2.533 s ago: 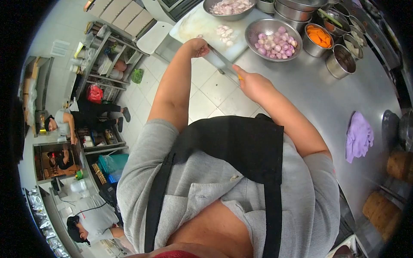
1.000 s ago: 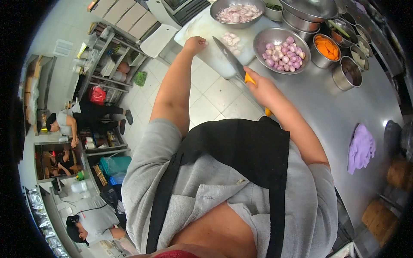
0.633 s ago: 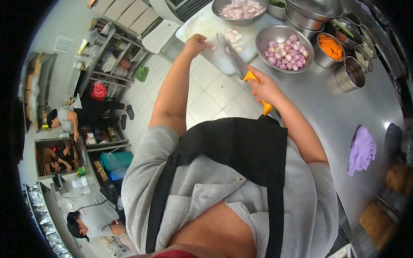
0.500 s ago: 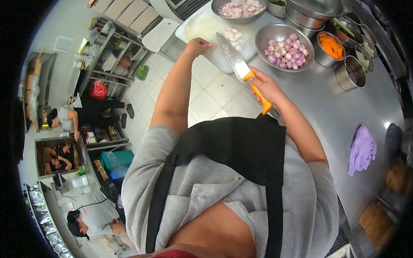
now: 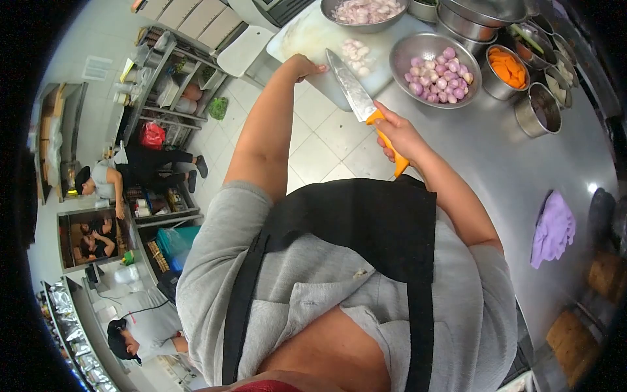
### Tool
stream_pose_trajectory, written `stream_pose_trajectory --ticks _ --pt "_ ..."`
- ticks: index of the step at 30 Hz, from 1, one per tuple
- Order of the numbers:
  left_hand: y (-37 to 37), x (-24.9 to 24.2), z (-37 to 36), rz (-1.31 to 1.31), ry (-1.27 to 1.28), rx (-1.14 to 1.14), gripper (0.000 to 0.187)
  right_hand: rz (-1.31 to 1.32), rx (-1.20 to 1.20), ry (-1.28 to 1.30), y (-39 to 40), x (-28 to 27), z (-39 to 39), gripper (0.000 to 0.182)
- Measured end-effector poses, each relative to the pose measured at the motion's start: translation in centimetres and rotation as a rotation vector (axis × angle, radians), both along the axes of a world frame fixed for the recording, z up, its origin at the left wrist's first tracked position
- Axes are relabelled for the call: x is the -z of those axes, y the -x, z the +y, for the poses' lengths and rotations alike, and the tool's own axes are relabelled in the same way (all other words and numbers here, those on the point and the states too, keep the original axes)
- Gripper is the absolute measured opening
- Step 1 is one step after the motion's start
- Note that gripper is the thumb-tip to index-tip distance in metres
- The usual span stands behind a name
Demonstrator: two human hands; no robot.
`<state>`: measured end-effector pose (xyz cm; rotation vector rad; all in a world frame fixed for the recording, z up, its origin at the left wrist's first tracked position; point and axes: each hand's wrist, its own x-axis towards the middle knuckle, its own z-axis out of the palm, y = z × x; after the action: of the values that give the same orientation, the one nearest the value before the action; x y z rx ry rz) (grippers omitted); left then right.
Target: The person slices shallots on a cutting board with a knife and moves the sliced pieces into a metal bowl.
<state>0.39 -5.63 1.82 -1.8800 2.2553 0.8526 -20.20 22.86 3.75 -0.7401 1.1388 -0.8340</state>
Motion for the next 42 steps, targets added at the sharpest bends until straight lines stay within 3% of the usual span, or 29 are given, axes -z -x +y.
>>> stream_pose_trajectory --ticks 12,14,20,24,26,28,30,36,38,42 --pt "0.4 0.6 0.4 -0.008 0.007 -0.057 0.056 0.108 -0.023 0.044 -1.5 0.0 -3.2 0.054" --pt "-0.6 2.5 -0.5 0.183 0.057 -0.058 0.061 0.122 -0.031 0.036 -1.5 0.0 -2.7 0.054" --pt "-0.8 2.4 0.5 0.122 0.248 0.002 0.068 0.201 -0.075 0.03 -1.3 -0.4 -1.2 0.052" --pt "-1.0 3.0 -1.2 -0.034 0.102 -0.027 0.067 0.276 -0.103 0.04 -1.1 -0.9 -1.2 0.051" --pt "-1.2 3.6 -0.8 0.061 0.259 -0.048 0.068 0.298 -0.131 0.062 -0.4 -1.3 -0.2 0.05" --pt "-0.9 2.9 -0.9 0.041 0.212 -0.02 0.071 0.276 -0.14 -0.031 0.4 -1.7 1.1 0.05" --pt "-0.9 2.2 -1.0 -0.001 0.058 0.029 0.073 0.31 -0.148 -0.019 1.1 -1.7 1.3 0.051" --pt "0.8 -1.9 0.8 -0.182 -0.016 0.001 0.071 0.309 -0.023 0.085 0.6 -1.4 -0.3 0.052" --pt "0.6 -0.4 -0.6 -0.118 -0.029 -0.031 0.068 0.113 -0.015 0.059 0.1 -0.5 -0.7 0.053" --pt "0.3 -0.3 -1.0 -0.058 -0.077 -0.087 0.064 0.063 -0.001 0.022 -0.4 0.1 -1.0 0.054"
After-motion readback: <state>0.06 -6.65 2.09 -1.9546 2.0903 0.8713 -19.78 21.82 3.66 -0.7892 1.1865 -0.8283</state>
